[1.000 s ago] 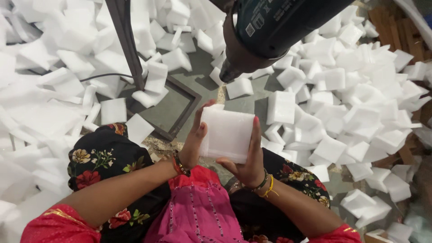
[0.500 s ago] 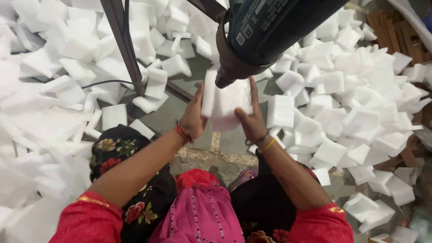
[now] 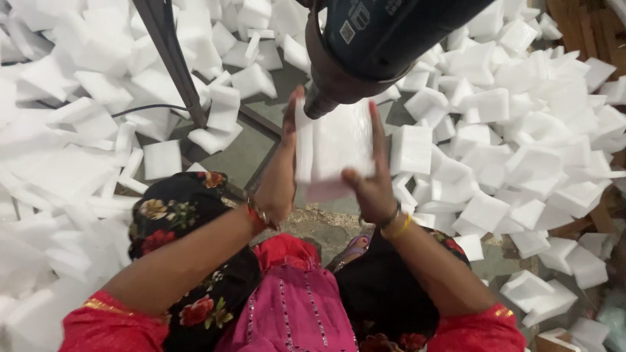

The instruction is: The person sits on the floor and repeatedly picks up two white foam pieces, presses them together, and applies hot glue from a glue gun to bond them. The person then places the joined foam pieces onto the floor among other similar pieces.

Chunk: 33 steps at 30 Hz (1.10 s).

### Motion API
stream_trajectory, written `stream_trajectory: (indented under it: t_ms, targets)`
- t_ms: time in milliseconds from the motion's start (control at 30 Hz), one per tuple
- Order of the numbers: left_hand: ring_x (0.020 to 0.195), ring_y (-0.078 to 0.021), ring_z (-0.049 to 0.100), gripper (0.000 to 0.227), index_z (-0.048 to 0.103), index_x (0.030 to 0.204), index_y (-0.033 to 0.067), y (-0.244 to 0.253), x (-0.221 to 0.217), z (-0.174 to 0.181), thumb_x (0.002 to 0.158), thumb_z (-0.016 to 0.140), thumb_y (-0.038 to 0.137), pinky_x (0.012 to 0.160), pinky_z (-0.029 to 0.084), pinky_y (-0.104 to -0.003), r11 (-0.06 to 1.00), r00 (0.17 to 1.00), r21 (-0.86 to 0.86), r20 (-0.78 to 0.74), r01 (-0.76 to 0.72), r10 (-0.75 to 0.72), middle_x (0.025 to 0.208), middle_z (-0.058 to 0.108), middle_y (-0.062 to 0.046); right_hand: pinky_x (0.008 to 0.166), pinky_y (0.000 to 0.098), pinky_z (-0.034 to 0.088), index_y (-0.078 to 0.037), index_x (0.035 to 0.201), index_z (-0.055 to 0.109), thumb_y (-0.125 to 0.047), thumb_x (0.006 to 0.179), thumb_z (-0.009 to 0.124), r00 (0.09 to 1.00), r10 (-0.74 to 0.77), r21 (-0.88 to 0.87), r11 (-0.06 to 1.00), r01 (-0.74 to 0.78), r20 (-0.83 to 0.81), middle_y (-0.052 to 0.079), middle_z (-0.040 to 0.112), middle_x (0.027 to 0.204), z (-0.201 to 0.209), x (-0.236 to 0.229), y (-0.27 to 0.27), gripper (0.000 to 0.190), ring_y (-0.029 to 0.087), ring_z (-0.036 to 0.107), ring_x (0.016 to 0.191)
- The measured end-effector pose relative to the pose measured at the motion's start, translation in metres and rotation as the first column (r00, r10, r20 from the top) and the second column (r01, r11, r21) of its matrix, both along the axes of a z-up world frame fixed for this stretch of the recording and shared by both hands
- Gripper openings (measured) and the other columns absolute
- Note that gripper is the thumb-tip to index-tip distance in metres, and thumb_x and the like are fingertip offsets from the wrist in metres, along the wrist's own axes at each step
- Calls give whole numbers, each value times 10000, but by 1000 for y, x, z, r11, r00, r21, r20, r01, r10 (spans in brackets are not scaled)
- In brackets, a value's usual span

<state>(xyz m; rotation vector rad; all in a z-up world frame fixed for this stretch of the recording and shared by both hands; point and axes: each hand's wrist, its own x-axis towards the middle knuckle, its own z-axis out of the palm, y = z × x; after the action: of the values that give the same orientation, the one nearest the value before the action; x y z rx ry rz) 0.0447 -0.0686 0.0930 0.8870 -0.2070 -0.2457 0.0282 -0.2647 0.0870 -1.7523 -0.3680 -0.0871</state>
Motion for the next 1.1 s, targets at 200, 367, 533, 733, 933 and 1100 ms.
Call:
stream_trajectory:
  t_ms: [200, 367, 533, 733, 933, 1100]
  targets:
    - [1664, -334, 138, 634, 147, 1673, 141, 9, -51, -12, 1160, 178, 511, 1346, 149, -450, 887, 917, 386, 386, -254, 94, 1778, 131, -164, 1233, 434, 408, 8, 1637, -112, -481, 912, 809, 997, 78, -97, 992, -78, 3, 205, 79, 1723, 9, -60, 7, 1270, 318, 374, 1531]
    - [1668, -379, 219, 572, 266, 1617, 123, 15, -59, -25, 1196, 229, 509, 1372, 207, -483, 867, 868, 389, 489, -311, 92, 1756, 213, -207, 1223, 450, 453, -11, 1648, -87, -386, 854, 849, 986, 66, -276, 961, -22, 151, 210, 125, 1694, 0, -72, 3, 1284, 320, 431, 1500]
    - [1615, -372, 312, 571, 357, 1565, 113, 18, -58, -21, 1177, 194, 500, 1343, 250, -474, 778, 829, 479, 552, -407, 93, 1706, 297, -208, 1217, 440, 456, -10, 1649, -78, -402, 879, 844, 989, 55, -243, 970, -20, 138, 206, 191, 1674, 3, -72, 7, 1264, 310, 457, 1487]
    - [1587, -413, 292, 884, 177, 1618, 5, 32, -41, -12, 1051, 269, 677, 1317, 205, -499, 672, 723, 567, 688, -476, -68, 1684, 279, -237, 1270, 437, 375, 7, 1693, 31, -567, 899, 752, 1000, 14, -116, 993, -17, -21, 196, 192, 1751, 24, -57, 5, 1217, 306, 372, 1568]
    - [1539, -445, 238, 1256, 69, 1593, -34, 39, -42, -11, 784, 806, 583, 1253, 270, -531, 612, 712, 639, 681, -465, -170, 1645, 182, -251, 1267, 420, 288, -56, 1680, 72, -616, 863, 724, 967, 107, 99, 991, -86, -233, 182, 248, 1716, 38, -48, -1, 1185, 286, 314, 1564]
    - [1625, -366, 251, 1134, 80, 1659, 13, 40, -44, -14, 906, 775, 498, 1266, 380, -483, 842, 926, 507, 377, -186, -22, 1763, 57, -225, 1231, 448, 360, -199, 1669, -126, -223, 878, 852, 941, 258, 87, 966, -245, -218, 191, 245, 1699, 33, -56, 2, 1258, 295, 342, 1535]
